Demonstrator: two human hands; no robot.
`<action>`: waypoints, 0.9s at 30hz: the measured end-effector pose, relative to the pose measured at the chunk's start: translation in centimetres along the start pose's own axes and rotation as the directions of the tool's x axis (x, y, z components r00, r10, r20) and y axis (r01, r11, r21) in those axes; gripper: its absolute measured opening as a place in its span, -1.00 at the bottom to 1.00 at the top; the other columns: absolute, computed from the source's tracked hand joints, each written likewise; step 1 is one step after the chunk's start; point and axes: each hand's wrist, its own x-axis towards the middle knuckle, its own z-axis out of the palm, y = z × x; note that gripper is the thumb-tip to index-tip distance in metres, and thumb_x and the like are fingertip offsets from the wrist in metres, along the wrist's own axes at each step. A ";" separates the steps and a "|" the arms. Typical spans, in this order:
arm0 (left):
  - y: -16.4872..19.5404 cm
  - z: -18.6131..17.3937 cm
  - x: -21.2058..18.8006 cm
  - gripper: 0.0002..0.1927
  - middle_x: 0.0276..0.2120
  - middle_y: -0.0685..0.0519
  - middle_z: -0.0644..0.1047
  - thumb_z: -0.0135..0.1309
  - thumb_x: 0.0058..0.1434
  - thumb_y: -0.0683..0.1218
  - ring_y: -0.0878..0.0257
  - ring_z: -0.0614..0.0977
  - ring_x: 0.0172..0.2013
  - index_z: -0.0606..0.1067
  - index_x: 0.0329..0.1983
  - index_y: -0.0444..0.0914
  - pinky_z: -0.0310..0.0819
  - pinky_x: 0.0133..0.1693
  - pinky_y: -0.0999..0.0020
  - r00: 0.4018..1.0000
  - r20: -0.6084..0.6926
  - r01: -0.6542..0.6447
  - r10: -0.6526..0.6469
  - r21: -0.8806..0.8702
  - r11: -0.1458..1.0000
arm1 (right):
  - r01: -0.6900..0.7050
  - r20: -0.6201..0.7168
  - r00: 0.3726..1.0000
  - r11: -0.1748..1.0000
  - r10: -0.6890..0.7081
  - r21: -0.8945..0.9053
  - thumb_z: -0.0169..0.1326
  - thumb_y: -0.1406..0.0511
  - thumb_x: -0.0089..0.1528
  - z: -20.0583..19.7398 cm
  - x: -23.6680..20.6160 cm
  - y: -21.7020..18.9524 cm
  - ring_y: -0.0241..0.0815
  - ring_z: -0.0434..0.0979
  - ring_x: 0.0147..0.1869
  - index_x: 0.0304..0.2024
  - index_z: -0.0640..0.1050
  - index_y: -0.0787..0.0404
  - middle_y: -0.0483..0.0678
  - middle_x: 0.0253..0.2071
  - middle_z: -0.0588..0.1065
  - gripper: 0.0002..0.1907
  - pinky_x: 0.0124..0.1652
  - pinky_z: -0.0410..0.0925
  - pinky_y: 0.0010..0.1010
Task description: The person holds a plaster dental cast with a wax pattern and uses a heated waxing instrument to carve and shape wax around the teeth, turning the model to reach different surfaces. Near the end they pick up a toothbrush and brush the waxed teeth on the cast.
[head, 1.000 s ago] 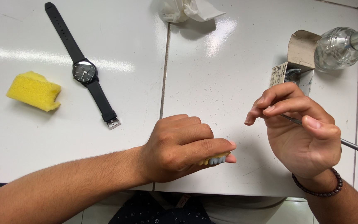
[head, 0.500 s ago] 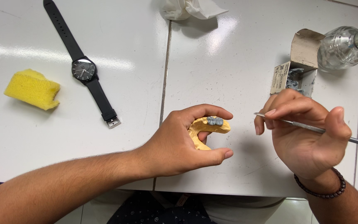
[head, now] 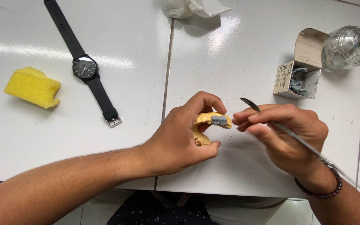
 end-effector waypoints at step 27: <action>-0.2 -0.2 0.6 -0.49 -0.40 0.08 0.48 0.22 0.11 -0.15 0.37 0.56 -0.42 0.28 0.07 -0.26 0.45 -0.43 0.46 0.998 0.026 -0.051 0.050 0.022 0.998 | 0.239 0.075 0.971 0.923 -0.227 -0.301 0.38 0.38 0.15 1.1 1.4 -1.0 -0.13 0.74 0.00 -0.08 0.48 0.25 0.07 -0.13 0.64 -0.62 -0.08 0.65 -0.47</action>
